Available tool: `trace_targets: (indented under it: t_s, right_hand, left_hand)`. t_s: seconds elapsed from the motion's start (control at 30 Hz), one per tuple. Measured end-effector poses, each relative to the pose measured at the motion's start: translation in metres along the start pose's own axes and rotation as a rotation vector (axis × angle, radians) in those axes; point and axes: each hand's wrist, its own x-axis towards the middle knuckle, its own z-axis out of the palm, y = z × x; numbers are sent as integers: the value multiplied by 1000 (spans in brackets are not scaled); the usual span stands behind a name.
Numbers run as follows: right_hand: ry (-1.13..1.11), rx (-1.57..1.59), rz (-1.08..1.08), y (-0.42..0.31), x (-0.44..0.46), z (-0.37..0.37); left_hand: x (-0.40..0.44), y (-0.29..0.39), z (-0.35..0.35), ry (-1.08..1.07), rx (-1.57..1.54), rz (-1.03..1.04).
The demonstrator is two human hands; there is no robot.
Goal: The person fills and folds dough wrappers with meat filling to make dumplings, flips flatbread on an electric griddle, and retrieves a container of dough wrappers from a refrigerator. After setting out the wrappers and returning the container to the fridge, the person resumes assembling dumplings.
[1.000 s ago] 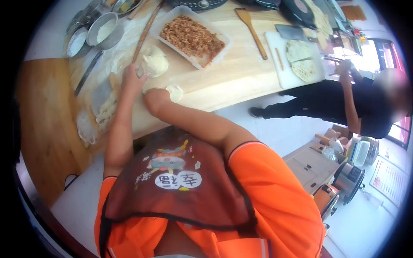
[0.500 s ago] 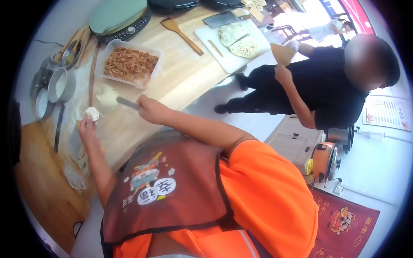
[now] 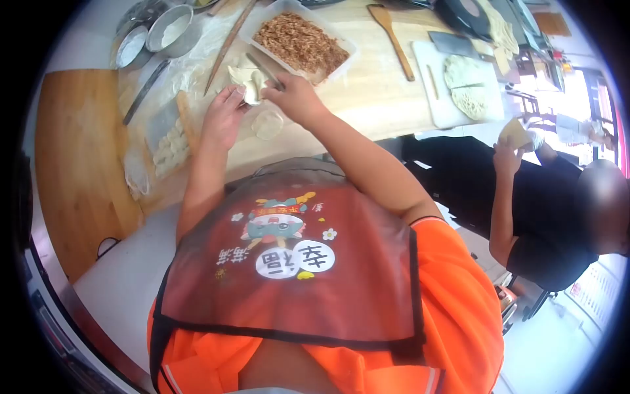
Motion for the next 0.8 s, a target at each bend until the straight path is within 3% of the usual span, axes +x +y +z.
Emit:
trace_targets:
  t_s: [0.17, 0.27, 0.37, 0.47, 0.8]
  right_hand:
    - [-60, 313, 89, -1, 6, -13]
    - [-262, 527, 165, -22, 5, -37]
    - [-434, 496, 181, -36, 7, -46]
    - [-442, 451, 141, -36, 8, -47]
    - [-149, 591, 88, -33, -2, -42]
  left_hand:
    - [-2, 3, -14, 97, -46, 17]
    - [-3, 7, -13, 307, 462, 192]
    - [-13, 23, 10, 25, 246, 66]
    - [1, 15, 22, -194, 28, 2]
    - [-15, 24, 35, -84, 35, 51]
